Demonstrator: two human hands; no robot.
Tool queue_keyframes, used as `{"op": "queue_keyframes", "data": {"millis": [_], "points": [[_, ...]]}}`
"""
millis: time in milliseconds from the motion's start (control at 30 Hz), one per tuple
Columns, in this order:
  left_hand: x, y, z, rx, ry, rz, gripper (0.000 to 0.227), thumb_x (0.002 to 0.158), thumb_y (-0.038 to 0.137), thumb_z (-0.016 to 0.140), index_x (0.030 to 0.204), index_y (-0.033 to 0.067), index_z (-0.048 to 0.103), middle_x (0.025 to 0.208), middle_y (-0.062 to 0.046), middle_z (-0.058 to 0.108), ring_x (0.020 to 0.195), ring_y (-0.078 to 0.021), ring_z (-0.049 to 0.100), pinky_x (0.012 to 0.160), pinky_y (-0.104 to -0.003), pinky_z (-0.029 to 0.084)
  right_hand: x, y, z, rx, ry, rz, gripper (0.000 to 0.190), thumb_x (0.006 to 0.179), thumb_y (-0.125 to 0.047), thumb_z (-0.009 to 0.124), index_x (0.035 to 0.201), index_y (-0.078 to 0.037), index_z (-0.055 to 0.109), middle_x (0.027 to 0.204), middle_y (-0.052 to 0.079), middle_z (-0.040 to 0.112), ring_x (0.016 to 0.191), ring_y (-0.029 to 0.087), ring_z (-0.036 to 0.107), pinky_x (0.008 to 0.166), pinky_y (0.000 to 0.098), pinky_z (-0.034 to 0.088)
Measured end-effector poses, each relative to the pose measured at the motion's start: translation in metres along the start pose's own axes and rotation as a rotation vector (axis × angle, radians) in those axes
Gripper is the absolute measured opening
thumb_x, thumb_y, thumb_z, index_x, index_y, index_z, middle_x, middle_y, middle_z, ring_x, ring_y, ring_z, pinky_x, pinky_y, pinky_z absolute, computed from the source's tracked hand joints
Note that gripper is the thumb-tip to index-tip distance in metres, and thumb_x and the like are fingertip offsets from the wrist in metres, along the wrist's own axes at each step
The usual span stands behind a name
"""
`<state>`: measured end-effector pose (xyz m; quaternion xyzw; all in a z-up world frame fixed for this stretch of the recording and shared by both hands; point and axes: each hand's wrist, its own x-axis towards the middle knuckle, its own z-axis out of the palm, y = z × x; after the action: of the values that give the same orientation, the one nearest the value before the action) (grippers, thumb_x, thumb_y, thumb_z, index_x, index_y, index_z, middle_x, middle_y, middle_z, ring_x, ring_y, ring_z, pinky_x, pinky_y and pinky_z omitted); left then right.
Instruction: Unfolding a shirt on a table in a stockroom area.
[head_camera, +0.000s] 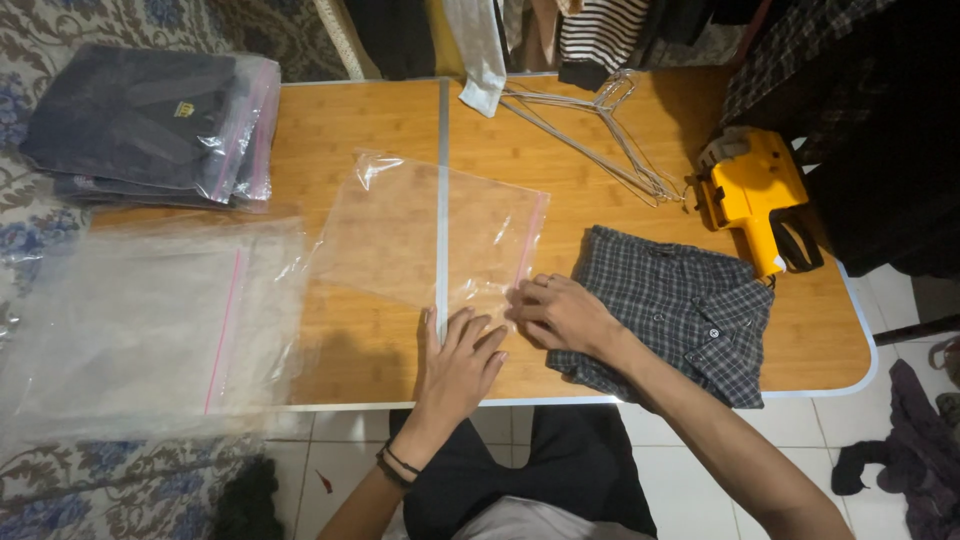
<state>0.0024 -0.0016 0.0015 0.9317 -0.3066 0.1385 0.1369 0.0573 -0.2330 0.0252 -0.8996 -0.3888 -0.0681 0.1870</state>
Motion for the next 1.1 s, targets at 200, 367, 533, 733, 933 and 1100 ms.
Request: {"op": "queue_keyframes", "data": {"millis": [200,367,533,733,933,1100], "points": [[0.0,-0.004,0.008,0.009,-0.032,0.014,0.044,0.101,0.044,0.054,0.131,0.0149,0.066,0.13,-0.007,0.061,0.14,-0.0283,0.042,0.121,-0.068,0.009,-0.005,0.004,0.013,0.017,0.022,-0.063,0.025,0.093,-0.022,0.065,0.107,-0.005,0.077,0.107,0.011,0.075,0.085,0.026,0.075,0.07,0.0369,0.061],[0.0,-0.003,0.006,0.042,-0.038,0.034,0.049,0.1,0.048,0.052,0.133,0.0132,0.065,0.131,-0.008,0.06,0.14,-0.0279,0.041,0.121,-0.067,0.009,-0.001,0.0,0.008,0.009,-0.007,0.02,0.025,0.093,-0.023,0.063,0.105,-0.005,0.077,0.098,0.011,0.076,0.078,0.026,0.074,0.066,0.038,0.061],[-0.001,-0.004,0.004,0.061,-0.055,0.055,0.052,0.102,0.049,0.05,0.135,0.0112,0.064,0.132,-0.009,0.059,0.14,-0.0278,0.041,0.123,-0.062,0.012,0.003,0.002,0.011,-0.027,-0.004,0.1,0.025,0.091,-0.023,0.064,0.103,-0.005,0.077,0.095,0.012,0.075,0.071,0.027,0.072,0.058,0.0393,0.059],[0.002,-0.002,-0.002,-0.008,-0.101,0.049,0.051,0.102,0.048,0.052,0.133,0.0098,0.064,0.132,-0.011,0.058,0.139,-0.029,0.042,0.124,-0.062,0.013,0.007,0.01,0.021,-0.09,0.028,0.148,0.026,0.093,-0.021,0.065,0.106,0.0,0.072,0.092,0.013,0.072,0.062,0.028,0.069,0.052,0.0393,0.057],[-0.002,-0.003,0.002,-0.049,-0.064,0.026,0.048,0.101,0.045,0.053,0.132,0.0103,0.064,0.132,-0.011,0.058,0.139,-0.0301,0.041,0.121,-0.066,0.01,0.016,0.006,0.016,-0.195,0.063,0.203,0.021,0.093,-0.02,0.069,0.101,-0.001,0.071,0.086,0.015,0.07,0.066,0.03,0.07,0.053,0.0409,0.057],[0.0,-0.001,0.002,-0.049,-0.05,0.014,0.048,0.099,0.043,0.055,0.133,0.0102,0.064,0.132,-0.011,0.058,0.139,-0.03,0.04,0.119,-0.069,0.006,0.02,0.014,0.017,-0.237,0.119,0.272,0.021,0.092,-0.02,0.068,0.1,0.0,0.071,0.085,0.017,0.069,0.072,0.033,0.071,0.054,0.0408,0.058]]}}
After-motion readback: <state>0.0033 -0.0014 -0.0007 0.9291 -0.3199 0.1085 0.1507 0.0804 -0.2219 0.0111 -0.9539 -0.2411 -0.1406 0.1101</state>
